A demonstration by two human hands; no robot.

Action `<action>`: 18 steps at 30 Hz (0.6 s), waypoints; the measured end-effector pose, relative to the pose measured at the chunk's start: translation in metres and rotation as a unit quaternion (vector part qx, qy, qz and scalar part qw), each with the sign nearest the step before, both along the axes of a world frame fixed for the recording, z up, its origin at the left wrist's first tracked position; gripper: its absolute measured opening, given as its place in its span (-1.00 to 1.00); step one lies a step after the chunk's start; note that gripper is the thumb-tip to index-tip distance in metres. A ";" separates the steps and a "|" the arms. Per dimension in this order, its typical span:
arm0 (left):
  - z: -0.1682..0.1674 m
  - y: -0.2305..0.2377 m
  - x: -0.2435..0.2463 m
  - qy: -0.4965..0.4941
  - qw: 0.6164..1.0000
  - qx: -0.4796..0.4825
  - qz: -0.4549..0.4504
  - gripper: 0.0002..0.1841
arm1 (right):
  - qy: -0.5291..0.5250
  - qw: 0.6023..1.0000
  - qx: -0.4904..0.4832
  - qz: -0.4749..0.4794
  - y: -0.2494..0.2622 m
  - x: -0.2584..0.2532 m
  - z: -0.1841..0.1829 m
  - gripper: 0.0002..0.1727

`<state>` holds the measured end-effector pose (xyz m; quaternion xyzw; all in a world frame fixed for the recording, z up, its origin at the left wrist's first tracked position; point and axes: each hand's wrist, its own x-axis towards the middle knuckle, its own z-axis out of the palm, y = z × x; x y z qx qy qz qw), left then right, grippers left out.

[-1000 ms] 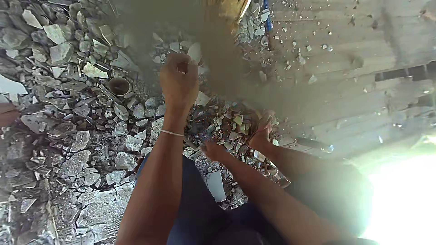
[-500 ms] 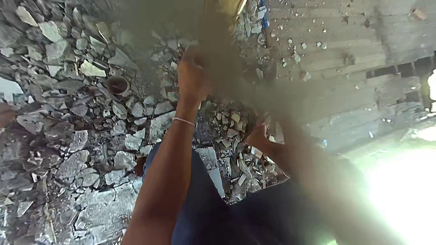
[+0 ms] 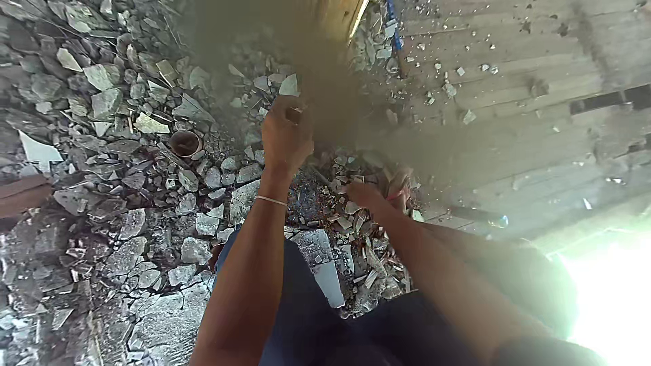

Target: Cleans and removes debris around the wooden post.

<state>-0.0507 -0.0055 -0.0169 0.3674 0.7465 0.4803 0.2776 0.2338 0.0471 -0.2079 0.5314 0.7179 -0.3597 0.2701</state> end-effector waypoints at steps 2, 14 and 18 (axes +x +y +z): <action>0.001 0.001 -0.002 0.002 1.000 0.005 0.003 -0.74 | -0.005 0.998 0.035 -0.053 0.024 0.024 0.004 -0.29; 0.004 0.013 0.010 0.024 0.999 0.015 -0.023 -0.70 | 0.094 0.950 0.134 -0.266 0.017 0.027 0.033 -0.33; 0.005 0.017 0.019 0.020 1.000 -0.004 -0.024 -0.74 | 0.123 0.990 -0.032 -0.062 -0.027 -0.056 0.009 -0.33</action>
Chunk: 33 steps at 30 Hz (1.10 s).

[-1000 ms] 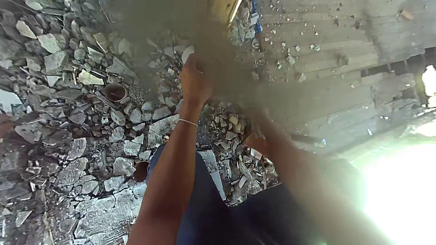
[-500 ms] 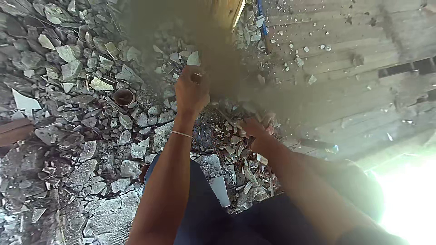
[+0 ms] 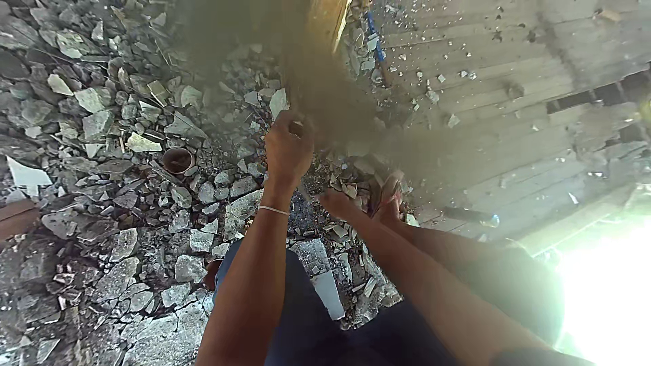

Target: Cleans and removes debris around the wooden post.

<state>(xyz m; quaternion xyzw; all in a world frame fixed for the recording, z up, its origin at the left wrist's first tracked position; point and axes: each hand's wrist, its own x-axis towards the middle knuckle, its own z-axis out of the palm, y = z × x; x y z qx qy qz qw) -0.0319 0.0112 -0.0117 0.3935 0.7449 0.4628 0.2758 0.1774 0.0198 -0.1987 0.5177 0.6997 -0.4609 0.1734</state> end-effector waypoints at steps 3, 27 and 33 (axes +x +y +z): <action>-0.007 -0.003 0.001 0.010 1.000 -0.005 0.001 -0.73 | -0.031 0.998 -0.013 0.055 -0.012 -0.034 -0.024 -0.29; -0.009 0.008 0.006 0.047 0.999 0.006 -0.027 -0.70 | -0.093 0.970 -0.063 0.215 -0.069 0.065 -0.031 -0.21; -0.009 -0.012 -0.009 0.050 0.999 -0.008 -0.020 -0.67 | -0.188 0.959 0.012 0.213 -0.022 0.118 -0.021 -0.20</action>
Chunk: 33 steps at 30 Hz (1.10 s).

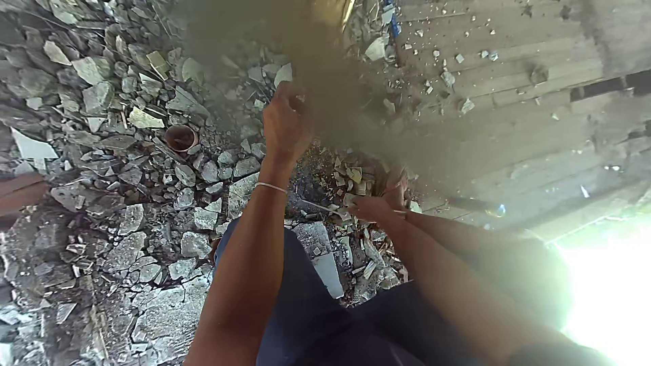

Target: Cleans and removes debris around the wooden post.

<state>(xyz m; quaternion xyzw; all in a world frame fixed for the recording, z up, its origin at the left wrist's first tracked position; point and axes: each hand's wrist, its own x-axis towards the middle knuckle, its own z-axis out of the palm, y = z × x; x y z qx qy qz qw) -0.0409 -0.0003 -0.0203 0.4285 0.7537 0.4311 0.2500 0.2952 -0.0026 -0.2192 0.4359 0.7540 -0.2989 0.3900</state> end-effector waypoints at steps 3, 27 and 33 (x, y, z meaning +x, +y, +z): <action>0.001 -0.005 -0.005 0.001 1.000 0.003 0.009 -0.67 | -0.004 1.000 0.024 -0.001 0.000 0.007 -0.004 -0.18; 0.000 -0.016 -0.015 0.002 0.999 0.031 -0.005 -0.67 | 0.139 0.936 0.043 -0.321 -0.044 -0.043 -0.003 -0.25; 0.007 -0.004 -0.002 0.015 0.999 0.010 -0.029 -0.66 | 0.150 0.976 0.005 -0.157 -0.042 -0.077 0.024 -0.33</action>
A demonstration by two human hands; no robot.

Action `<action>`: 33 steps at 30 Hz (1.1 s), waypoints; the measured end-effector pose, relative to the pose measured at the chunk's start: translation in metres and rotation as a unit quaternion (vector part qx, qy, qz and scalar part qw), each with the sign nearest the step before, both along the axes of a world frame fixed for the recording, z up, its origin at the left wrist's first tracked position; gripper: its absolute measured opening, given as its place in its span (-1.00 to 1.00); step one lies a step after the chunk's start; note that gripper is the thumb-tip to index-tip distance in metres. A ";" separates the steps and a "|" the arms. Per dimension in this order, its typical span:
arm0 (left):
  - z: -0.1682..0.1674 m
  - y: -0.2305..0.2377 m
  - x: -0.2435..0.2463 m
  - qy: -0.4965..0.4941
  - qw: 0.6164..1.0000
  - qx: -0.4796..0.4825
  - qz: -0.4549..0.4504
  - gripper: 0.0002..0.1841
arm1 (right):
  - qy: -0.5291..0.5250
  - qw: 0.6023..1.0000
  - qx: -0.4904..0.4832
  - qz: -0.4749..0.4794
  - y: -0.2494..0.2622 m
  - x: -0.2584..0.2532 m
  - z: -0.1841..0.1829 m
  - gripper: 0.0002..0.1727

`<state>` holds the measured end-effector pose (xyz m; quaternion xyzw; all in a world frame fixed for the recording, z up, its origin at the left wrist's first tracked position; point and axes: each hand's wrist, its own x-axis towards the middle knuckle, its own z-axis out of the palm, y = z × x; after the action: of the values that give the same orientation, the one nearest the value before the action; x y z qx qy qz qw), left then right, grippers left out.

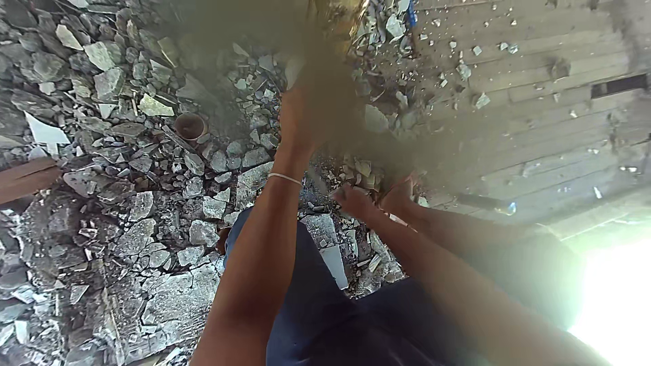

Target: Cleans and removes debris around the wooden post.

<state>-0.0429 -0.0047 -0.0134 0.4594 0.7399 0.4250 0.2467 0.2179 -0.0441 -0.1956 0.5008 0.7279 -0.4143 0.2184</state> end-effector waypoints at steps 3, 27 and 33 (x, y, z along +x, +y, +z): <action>-0.007 0.006 0.004 0.007 0.999 0.034 -0.005 -0.67 | 0.026 0.985 -0.039 0.164 -0.046 -0.016 -0.017 -0.41; -0.035 -0.015 -0.031 0.048 0.992 0.114 -0.031 -0.63 | -0.165 0.975 0.027 0.147 -0.023 0.029 -0.020 -0.36; -0.018 -0.014 -0.015 0.026 0.996 0.081 -0.018 -0.66 | 0.047 0.956 -0.030 0.290 -0.090 -0.060 0.008 -0.49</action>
<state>-0.0581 -0.0186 -0.0318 0.5021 0.7006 0.4670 0.1971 0.1583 -0.1339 -0.1878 0.2416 0.8384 -0.3781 0.3093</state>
